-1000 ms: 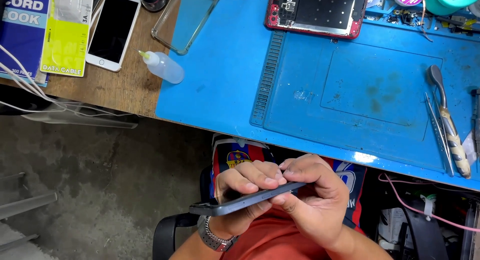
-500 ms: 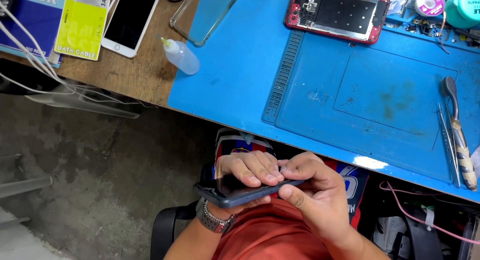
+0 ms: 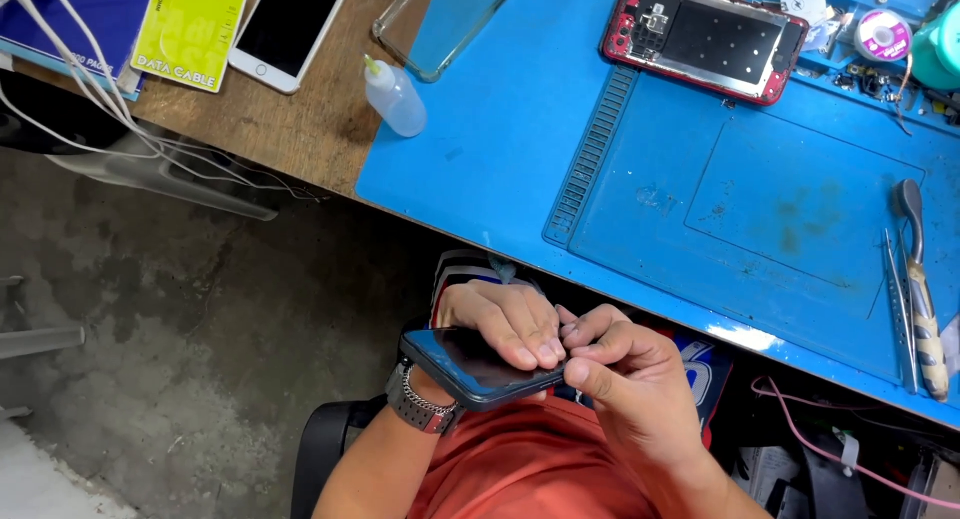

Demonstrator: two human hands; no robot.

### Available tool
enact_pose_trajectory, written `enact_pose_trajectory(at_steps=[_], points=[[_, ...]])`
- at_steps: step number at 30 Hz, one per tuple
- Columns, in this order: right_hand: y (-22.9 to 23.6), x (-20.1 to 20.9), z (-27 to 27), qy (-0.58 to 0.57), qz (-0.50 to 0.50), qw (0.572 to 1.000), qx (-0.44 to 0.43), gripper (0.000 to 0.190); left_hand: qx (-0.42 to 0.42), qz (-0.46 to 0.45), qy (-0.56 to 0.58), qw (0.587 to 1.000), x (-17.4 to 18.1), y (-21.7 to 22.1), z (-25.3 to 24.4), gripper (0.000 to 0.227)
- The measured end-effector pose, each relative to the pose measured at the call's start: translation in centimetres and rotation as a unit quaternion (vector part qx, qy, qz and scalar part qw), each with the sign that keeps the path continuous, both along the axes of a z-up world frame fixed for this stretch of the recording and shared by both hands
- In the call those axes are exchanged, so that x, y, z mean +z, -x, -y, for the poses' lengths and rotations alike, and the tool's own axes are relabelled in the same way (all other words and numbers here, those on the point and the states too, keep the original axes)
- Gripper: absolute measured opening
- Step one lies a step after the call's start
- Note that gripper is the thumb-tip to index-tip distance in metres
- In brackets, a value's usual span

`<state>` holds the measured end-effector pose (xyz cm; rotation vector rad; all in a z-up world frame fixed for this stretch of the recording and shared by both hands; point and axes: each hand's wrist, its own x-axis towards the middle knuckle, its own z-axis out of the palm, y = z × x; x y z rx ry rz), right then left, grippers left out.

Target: A person inspects a smartphone at a repair bench, peels off a protective layer, then moves to a service counter to plug in a charging cable and interact with a customer.

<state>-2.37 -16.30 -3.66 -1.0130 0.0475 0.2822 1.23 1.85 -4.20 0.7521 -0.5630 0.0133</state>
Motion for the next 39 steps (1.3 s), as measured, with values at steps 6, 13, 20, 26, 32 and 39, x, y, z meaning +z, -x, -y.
enact_pose_trajectory(at_steps=[6,13,20,26,32,39], points=[[1.2,-2.1,1.5,0.03,0.005,0.999,0.037,0.009,0.067,-0.048,-0.11,0.99,-0.3,1.4,-0.5,0.019],[-0.1,-1.0,3.3,0.331,-0.149,0.914,0.18,0.045,0.064,-0.335,-0.154,0.927,-0.6,2.3,0.5,0.029],[-1.3,-2.0,8.2,0.181,-0.073,0.981,0.014,0.05,0.114,-0.162,-0.178,0.964,-5.1,2.3,-7.5,0.023],[-5.6,-3.3,9.8,0.293,0.084,0.952,-0.034,0.067,0.359,-0.364,-0.385,0.768,-14.0,-3.6,-11.3,0.017],[-6.0,-3.9,10.6,0.084,0.061,0.994,-0.024,0.048,0.327,-0.37,-0.326,0.806,-15.6,-5.7,-10.5,0.031],[-5.9,-4.3,10.7,0.149,0.051,0.987,-0.027,0.063,0.434,-0.394,-0.277,0.761,-15.5,-4.3,-8.3,0.015]])
